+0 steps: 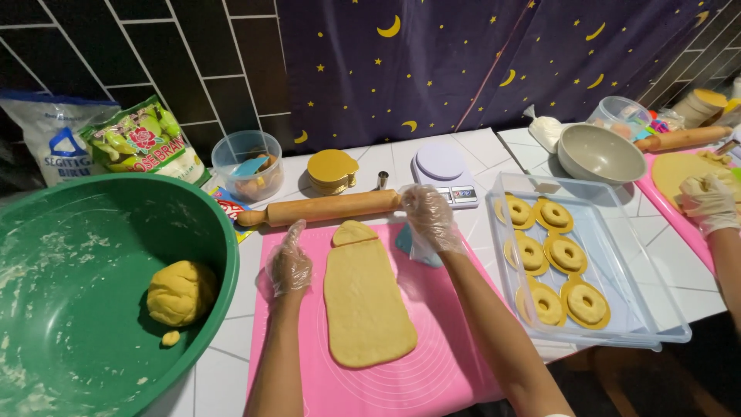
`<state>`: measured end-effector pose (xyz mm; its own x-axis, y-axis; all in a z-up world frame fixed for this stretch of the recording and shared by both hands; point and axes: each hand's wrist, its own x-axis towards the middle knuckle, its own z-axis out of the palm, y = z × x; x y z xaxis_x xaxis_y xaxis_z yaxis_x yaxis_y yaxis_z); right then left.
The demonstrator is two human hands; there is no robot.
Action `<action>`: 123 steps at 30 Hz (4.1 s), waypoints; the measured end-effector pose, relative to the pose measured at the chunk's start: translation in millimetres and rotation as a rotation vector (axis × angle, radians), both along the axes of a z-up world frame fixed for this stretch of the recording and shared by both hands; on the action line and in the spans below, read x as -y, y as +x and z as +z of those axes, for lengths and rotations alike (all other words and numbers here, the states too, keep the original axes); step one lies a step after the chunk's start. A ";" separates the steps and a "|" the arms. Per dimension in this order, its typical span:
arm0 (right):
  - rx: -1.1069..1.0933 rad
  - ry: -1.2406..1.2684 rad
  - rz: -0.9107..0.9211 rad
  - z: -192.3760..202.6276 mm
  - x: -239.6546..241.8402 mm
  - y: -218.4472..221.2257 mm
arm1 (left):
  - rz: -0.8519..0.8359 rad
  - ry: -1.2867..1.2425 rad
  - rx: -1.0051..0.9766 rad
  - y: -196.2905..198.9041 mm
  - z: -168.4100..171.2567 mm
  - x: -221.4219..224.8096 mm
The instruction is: Rolling out dough on a silicone mat and using a circular cutter to create donut shapes.
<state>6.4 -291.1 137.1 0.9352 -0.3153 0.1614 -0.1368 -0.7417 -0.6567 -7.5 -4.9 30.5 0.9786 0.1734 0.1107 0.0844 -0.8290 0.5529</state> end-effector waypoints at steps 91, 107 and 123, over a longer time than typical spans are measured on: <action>-0.033 0.414 0.095 -46.8 188.4 157.2 | -0.004 -0.020 0.088 13.3 -31.1 -4.9; 0.429 1.169 -0.005 -68.6 235.7 99.2 | -0.037 -0.007 0.073 16.0 -32.8 -7.0; 0.560 1.821 0.138 24.7 46.4 -37.9 | -0.051 -0.011 0.065 7.6 -19.2 -5.6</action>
